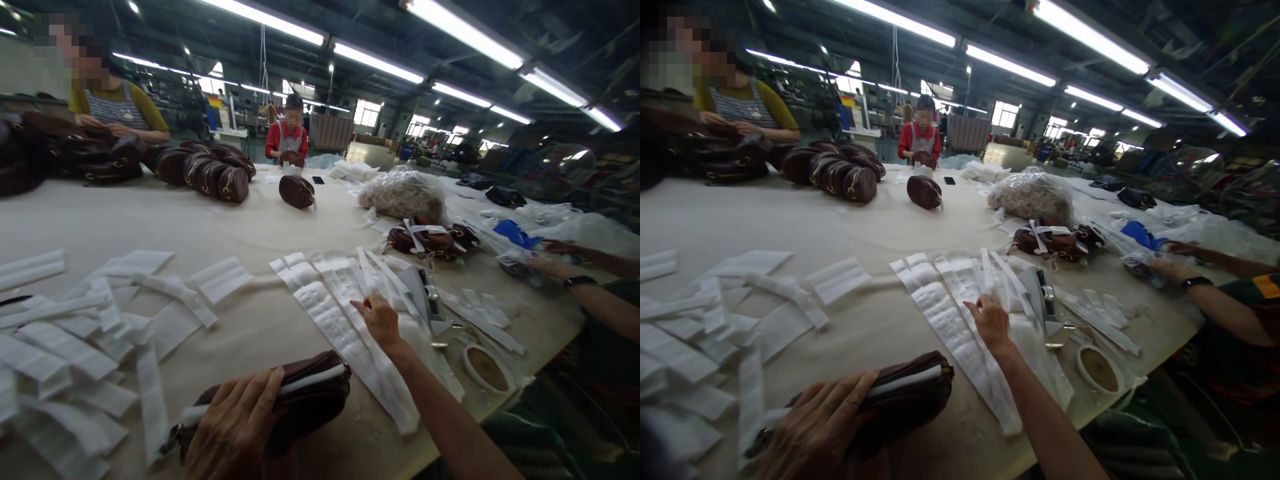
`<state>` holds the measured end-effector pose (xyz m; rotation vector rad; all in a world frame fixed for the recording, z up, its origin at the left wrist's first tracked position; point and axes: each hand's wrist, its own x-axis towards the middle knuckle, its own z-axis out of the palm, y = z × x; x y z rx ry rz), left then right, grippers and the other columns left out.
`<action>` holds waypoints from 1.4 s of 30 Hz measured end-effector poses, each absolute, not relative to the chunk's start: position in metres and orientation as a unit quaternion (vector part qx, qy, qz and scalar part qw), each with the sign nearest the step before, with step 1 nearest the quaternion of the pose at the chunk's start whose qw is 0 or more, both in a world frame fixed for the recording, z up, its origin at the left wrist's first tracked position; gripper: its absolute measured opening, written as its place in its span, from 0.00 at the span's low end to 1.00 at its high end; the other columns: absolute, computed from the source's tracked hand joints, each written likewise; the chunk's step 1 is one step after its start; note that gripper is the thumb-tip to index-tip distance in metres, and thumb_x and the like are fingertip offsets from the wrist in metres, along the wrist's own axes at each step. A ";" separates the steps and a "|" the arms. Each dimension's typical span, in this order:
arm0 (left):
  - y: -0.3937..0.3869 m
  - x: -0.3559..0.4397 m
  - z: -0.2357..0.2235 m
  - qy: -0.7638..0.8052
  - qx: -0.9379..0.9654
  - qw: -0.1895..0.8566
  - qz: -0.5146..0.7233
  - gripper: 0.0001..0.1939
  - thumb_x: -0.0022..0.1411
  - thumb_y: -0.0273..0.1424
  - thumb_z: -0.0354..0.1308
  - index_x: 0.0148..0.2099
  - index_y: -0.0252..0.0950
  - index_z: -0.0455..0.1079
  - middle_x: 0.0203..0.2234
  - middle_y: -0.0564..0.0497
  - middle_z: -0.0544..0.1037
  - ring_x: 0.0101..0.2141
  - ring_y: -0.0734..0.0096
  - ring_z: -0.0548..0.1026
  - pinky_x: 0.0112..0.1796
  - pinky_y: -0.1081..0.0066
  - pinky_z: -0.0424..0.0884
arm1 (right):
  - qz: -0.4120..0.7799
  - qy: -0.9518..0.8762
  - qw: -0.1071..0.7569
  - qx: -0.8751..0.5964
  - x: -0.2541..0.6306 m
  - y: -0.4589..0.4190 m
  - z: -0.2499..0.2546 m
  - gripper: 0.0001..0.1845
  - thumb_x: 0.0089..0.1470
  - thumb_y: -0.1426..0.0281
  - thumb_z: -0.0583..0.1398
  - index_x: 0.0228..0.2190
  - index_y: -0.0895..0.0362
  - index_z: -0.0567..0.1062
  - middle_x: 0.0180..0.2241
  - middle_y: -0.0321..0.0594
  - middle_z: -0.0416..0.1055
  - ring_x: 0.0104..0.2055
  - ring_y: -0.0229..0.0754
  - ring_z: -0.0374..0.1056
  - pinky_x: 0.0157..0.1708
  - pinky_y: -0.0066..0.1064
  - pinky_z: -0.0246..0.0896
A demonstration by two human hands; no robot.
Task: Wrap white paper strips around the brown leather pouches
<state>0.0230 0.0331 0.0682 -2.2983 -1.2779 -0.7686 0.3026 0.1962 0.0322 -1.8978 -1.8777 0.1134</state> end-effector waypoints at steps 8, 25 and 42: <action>0.036 0.021 0.065 -0.436 -0.820 0.219 -0.299 0.15 0.68 0.29 0.44 0.50 0.28 0.67 0.38 0.44 0.77 0.37 0.66 0.74 0.40 0.67 0.66 | 0.168 -0.613 0.139 -0.760 0.286 0.267 0.014 0.13 0.47 0.63 0.66 0.30 0.61 0.75 0.28 0.41 0.74 0.35 0.45 0.72 0.34 0.31 0.62; 0.034 0.023 0.060 -0.454 -0.817 0.198 -0.294 0.15 0.68 0.28 0.45 0.52 0.28 0.66 0.39 0.44 0.76 0.38 0.65 0.73 0.40 0.66 0.66 | 0.172 -0.634 0.225 -0.719 0.289 0.260 0.033 0.14 0.49 0.59 0.62 0.26 0.58 0.76 0.24 0.34 0.74 0.29 0.37 0.70 0.27 0.25 0.57; 0.034 0.025 0.060 -0.455 -0.816 0.195 -0.297 0.15 0.69 0.29 0.44 0.51 0.29 0.66 0.38 0.45 0.76 0.37 0.66 0.73 0.41 0.65 0.64 | 0.018 -0.708 0.171 -0.685 0.298 0.245 0.082 0.16 0.58 0.77 0.51 0.43 0.58 0.75 0.44 0.48 0.73 0.46 0.44 0.69 0.46 0.32 0.61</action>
